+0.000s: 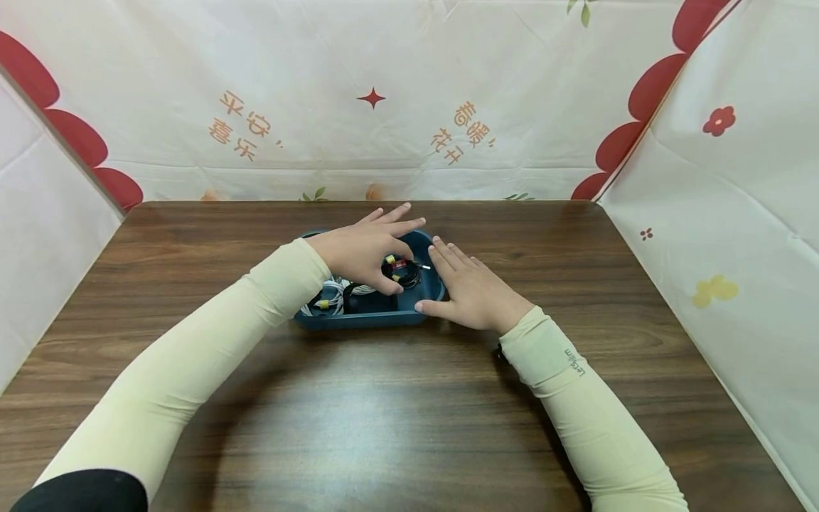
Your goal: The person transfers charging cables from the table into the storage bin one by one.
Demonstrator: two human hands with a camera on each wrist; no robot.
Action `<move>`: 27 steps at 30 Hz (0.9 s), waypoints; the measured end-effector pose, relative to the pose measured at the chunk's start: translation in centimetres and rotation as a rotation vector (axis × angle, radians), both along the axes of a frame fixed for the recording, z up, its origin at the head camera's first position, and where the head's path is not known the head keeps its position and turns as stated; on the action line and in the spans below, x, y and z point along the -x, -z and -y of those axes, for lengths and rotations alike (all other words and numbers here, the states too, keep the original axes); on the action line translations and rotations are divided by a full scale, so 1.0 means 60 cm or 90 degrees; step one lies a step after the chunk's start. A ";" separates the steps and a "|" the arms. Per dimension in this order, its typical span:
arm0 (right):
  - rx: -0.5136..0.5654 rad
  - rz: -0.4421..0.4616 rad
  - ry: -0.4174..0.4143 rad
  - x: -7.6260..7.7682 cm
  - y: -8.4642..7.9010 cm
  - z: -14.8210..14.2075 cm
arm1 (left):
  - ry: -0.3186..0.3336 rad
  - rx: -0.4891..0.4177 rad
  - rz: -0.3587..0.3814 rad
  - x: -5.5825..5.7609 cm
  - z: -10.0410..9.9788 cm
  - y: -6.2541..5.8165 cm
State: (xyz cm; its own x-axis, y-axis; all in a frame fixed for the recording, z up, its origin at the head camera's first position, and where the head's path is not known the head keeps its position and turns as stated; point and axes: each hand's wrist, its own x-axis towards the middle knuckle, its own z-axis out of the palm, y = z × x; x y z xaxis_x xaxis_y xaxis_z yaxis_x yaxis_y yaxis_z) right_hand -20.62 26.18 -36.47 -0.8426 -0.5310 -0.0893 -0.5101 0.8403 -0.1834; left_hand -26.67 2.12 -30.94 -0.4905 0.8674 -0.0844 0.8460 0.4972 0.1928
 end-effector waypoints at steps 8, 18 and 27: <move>0.007 0.007 0.003 -0.003 -0.001 -0.001 | 0.020 0.125 -0.077 -0.001 -0.032 0.025; -0.003 0.016 -0.002 -0.001 -0.004 0.001 | 0.004 0.130 -0.065 -0.006 -0.040 0.031; 0.005 0.013 -0.002 -0.002 -0.004 0.001 | -0.009 0.129 -0.066 -0.007 -0.033 0.030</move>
